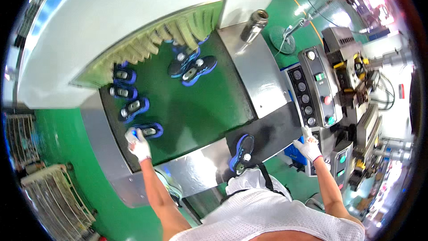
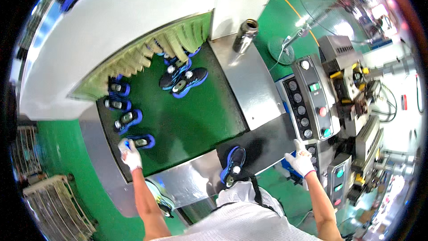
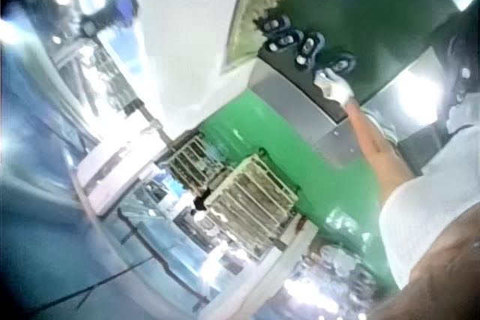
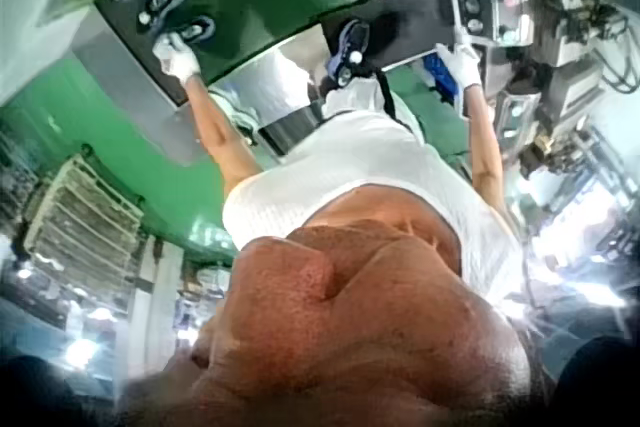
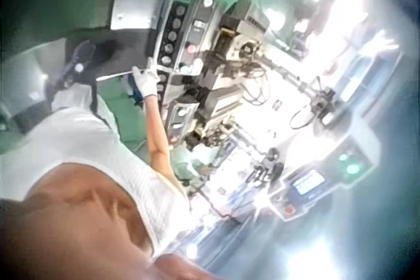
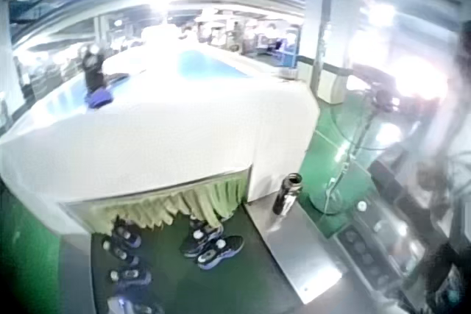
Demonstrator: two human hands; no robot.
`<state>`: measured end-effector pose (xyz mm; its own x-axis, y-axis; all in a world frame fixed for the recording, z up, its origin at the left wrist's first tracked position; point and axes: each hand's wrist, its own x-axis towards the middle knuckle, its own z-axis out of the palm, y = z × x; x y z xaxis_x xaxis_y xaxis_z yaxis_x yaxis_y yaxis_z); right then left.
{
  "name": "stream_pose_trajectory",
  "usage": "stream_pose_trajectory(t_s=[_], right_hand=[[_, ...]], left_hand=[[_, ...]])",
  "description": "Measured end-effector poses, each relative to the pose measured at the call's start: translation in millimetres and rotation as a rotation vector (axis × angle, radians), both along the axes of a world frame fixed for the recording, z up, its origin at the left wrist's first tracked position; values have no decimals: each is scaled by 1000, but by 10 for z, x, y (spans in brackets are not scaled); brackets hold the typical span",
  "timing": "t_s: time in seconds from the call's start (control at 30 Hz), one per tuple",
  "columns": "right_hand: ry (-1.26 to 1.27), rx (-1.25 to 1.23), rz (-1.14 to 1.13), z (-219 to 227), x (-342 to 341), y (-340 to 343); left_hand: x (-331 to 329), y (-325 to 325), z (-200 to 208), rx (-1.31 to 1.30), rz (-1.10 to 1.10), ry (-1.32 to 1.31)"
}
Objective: The person operates a lasting machine by placing shoes onto the machine's molds, pressing buttons to activate the pneumatic press, and then removing the shoes and placing them into a cooling tunnel.
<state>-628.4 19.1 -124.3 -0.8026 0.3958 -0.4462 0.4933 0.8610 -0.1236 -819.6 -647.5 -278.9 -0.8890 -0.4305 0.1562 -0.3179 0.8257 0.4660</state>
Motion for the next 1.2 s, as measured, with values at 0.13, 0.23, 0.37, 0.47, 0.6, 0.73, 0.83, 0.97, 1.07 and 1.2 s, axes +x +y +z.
stream_pose_trajectory(t_s=[0.13,0.23,0.37,0.47,0.6,0.73,0.83,0.97,1.07,1.2], right_hand=[[52,-510,-124,64,-95,-831],[124,-620,37,329,-173,-1350],[478,-454,-12,102,-156,-1390],[997,-598,-301,252,371,-787],[420,-375,-892,1030,1568,87],[1205,-1147,-1223,1487,2565,401],[1435,-1193,-1343,1592,3217,490],[1729,-1145,-1464,1644,3637,641],[1822,-1102,-1463,1516,3939,746],[1961,-973,-1464,1803,4014,975]], left_hand=[[215,1106,565,220,-285,15],[333,2306,1255,229,-725,-97],[572,3903,1974,358,-1431,-111],[827,4893,2326,357,-1831,135],[1483,6187,3154,596,-2211,178],[1978,6924,3485,689,-2022,285],[2387,7298,3512,878,-1842,-109],[2831,7818,3520,920,-1793,-342],[3097,8228,3491,965,-1915,-302],[3362,8619,3560,951,-1955,-321]])
